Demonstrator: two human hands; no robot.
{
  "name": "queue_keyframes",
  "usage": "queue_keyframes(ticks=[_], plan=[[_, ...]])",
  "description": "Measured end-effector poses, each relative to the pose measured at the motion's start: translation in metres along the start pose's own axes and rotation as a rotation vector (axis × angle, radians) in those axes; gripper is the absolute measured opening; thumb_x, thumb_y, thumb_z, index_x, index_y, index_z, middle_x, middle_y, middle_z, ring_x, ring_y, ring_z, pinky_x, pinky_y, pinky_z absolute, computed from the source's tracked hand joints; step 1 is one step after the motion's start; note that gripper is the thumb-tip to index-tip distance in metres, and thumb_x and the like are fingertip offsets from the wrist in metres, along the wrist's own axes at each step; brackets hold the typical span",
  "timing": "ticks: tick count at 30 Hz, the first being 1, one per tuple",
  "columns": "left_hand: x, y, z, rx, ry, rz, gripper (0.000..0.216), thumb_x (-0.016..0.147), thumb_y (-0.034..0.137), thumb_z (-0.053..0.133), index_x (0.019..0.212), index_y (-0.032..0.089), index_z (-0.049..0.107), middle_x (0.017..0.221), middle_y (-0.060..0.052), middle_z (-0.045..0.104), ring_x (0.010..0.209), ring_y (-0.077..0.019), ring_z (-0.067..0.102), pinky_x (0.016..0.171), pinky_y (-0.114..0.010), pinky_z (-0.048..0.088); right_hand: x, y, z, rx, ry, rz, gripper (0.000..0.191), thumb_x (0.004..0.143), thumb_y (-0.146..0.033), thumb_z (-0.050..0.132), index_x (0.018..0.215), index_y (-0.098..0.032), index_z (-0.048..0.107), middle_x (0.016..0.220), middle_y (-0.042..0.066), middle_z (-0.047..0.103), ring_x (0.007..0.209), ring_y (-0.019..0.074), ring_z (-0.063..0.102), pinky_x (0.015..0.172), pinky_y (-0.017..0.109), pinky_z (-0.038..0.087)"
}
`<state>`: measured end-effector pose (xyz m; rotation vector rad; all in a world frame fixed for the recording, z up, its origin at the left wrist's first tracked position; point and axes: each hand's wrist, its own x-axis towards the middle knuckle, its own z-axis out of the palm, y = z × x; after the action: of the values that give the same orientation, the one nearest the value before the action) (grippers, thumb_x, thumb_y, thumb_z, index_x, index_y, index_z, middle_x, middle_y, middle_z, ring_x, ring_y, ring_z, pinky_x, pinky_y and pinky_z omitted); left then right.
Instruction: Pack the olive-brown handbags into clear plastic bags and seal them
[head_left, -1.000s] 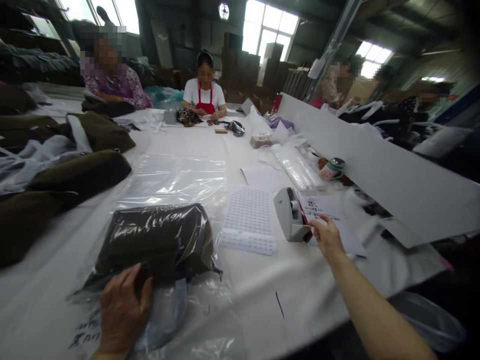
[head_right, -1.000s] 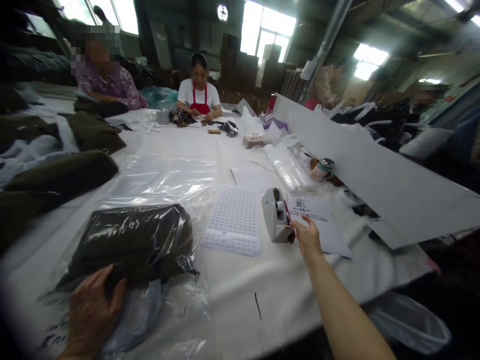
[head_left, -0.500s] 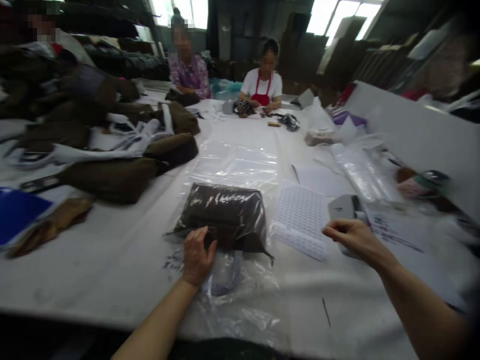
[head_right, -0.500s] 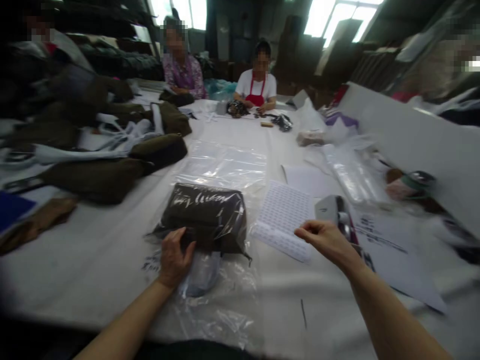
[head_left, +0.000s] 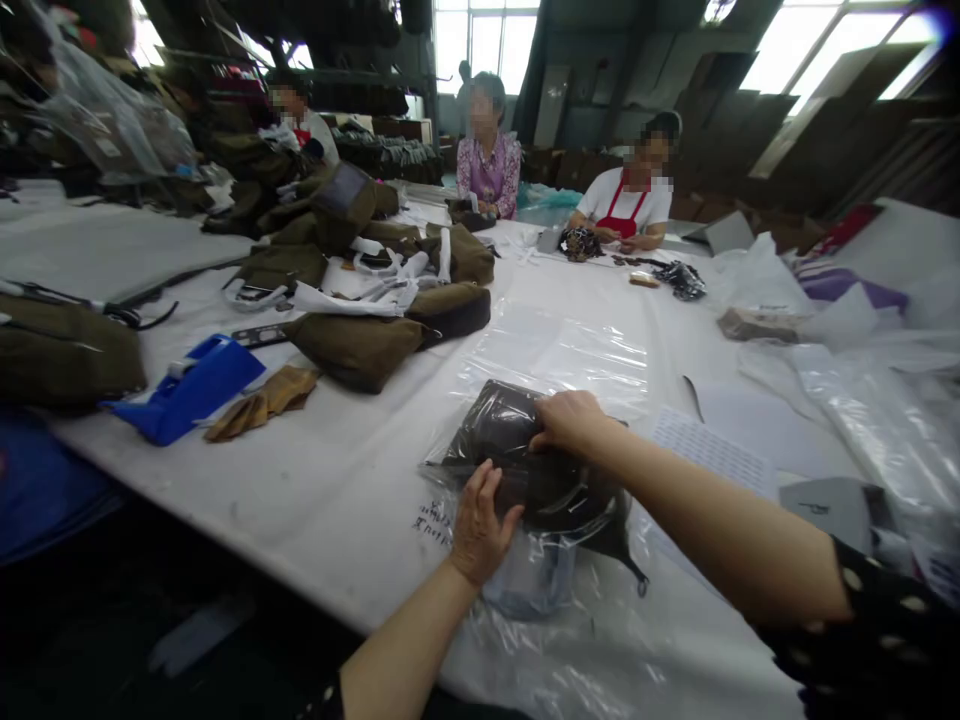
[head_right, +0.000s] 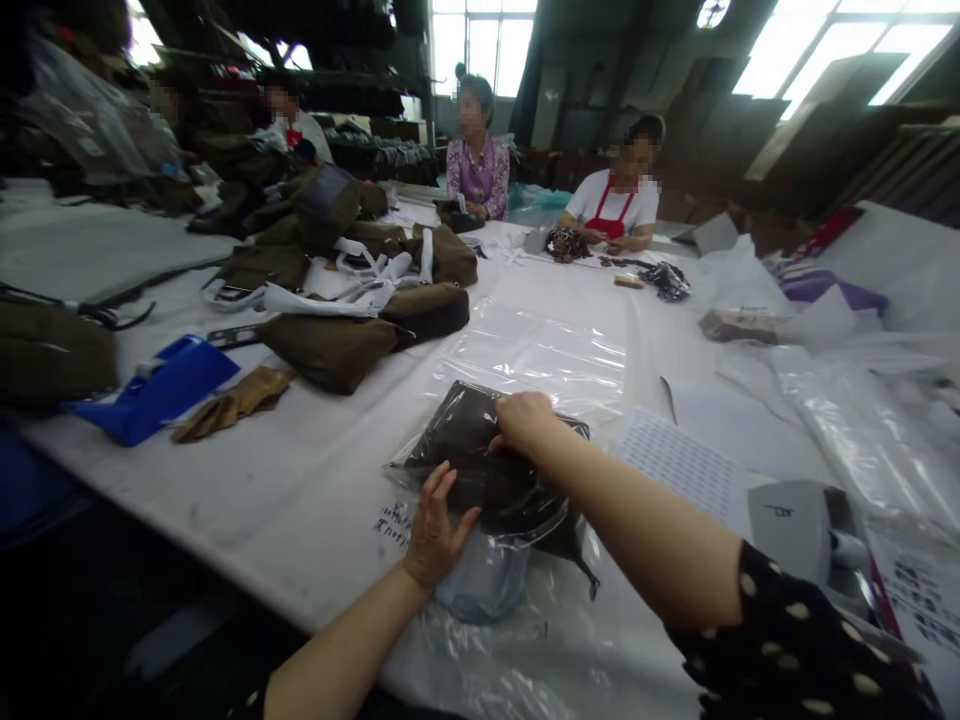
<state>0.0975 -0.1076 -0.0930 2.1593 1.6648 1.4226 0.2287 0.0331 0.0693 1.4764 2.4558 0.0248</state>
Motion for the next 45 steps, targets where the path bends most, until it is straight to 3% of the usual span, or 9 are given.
queue_keyframes(ticks=[3,9,15,21,29,36,39,42,45], plan=[[0.005,-0.003,-0.003,0.049,-0.116,0.065,0.035,0.085,0.025,0.053,0.119,0.017,0.048,0.129,-0.014,0.047,0.122,-0.0263,0.041,0.101,-0.049,0.040,-0.054,0.053,0.020,-0.023,0.207,0.034,0.036,0.080,-0.030,0.061,0.112,-0.014,0.056,0.100,0.016,0.064,0.098,0.0306,0.057,0.076,0.041,0.048],[0.015,0.002,-0.024,0.149,-0.246,0.207,0.037,0.087,0.019,0.047,0.124,0.017,0.050,0.136,-0.012,0.043,0.130,-0.0285,0.031,0.106,-0.052,0.031,-0.210,0.064,0.144,-0.118,0.497,-0.550,0.063,0.080,0.001,0.044,0.131,-0.036,0.041,0.137,-0.002,0.043,0.128,0.0231,0.035,0.105,0.045,0.030],[-0.057,0.035,-0.083,-0.121,-0.673,0.461,0.062,0.072,0.004,0.040,0.132,0.015,0.039,0.127,-0.010,0.053,0.122,-0.0208,0.044,0.104,-0.040,0.037,-0.217,0.033,0.184,0.344,0.494,-0.537,0.033,0.087,-0.012,0.042,0.116,-0.022,0.056,0.110,0.005,0.064,0.108,0.0187,0.055,0.096,0.037,0.043],[-0.098,0.046,-0.070,-0.143,-0.580,0.056,0.031,0.083,0.025,0.048,0.112,0.017,0.057,0.106,-0.011,0.064,0.101,-0.0241,0.057,0.091,-0.041,0.046,-0.199,0.023,0.177,0.859,0.330,0.129,0.018,0.088,-0.028,0.043,0.101,-0.023,0.054,0.082,0.001,0.069,0.076,0.0192,0.065,0.069,0.031,0.051],[-0.086,0.034,-0.091,-0.456,-0.350,-0.526,0.034,0.091,0.038,0.036,0.081,0.019,0.063,0.076,-0.003,0.067,0.075,-0.0154,0.063,0.070,-0.025,0.049,-0.197,-0.011,0.195,0.888,0.804,0.114,0.018,0.087,-0.034,0.044,0.083,-0.023,0.057,0.075,0.004,0.063,0.072,0.0213,0.060,0.068,0.033,0.047],[-0.100,0.007,-0.150,-0.278,-0.321,-0.855,0.040,0.088,0.047,0.036,0.081,0.016,0.061,0.056,-0.001,0.062,0.052,-0.0170,0.059,0.053,-0.027,0.049,-0.189,-0.074,0.150,0.714,0.437,0.142,0.032,0.090,-0.044,0.035,0.067,-0.025,0.048,0.051,-0.001,0.051,0.045,0.0166,0.052,0.048,0.027,0.035],[-0.092,0.019,-0.158,-0.103,-0.090,-0.588,0.031,0.091,0.035,0.036,0.094,0.016,0.060,0.078,-0.006,0.068,0.066,-0.0177,0.064,0.062,-0.030,0.053,-0.184,-0.085,0.149,0.609,0.423,0.203,0.034,0.090,-0.046,0.034,0.066,-0.024,0.045,0.050,-0.001,0.052,0.045,0.0174,0.053,0.048,0.027,0.033],[-0.070,0.042,-0.135,-0.014,-0.253,0.078,0.033,0.090,0.023,0.040,0.120,0.017,0.052,0.116,-0.010,0.061,0.114,-0.0213,0.053,0.099,-0.038,0.041,-0.180,-0.087,0.151,0.523,0.430,0.205,0.034,0.091,-0.045,0.034,0.067,-0.024,0.046,0.051,0.000,0.054,0.046,0.0173,0.054,0.047,0.026,0.033],[-0.048,0.042,-0.092,0.177,-0.371,0.241,0.052,0.090,0.034,0.041,0.135,0.010,0.035,0.136,-0.013,0.044,0.132,-0.0259,0.031,0.109,-0.046,0.026,-0.182,-0.085,0.149,0.509,0.437,0.214,0.032,0.090,-0.046,0.038,0.071,-0.024,0.049,0.051,-0.001,0.053,0.045,0.0165,0.054,0.046,0.026,0.034]])
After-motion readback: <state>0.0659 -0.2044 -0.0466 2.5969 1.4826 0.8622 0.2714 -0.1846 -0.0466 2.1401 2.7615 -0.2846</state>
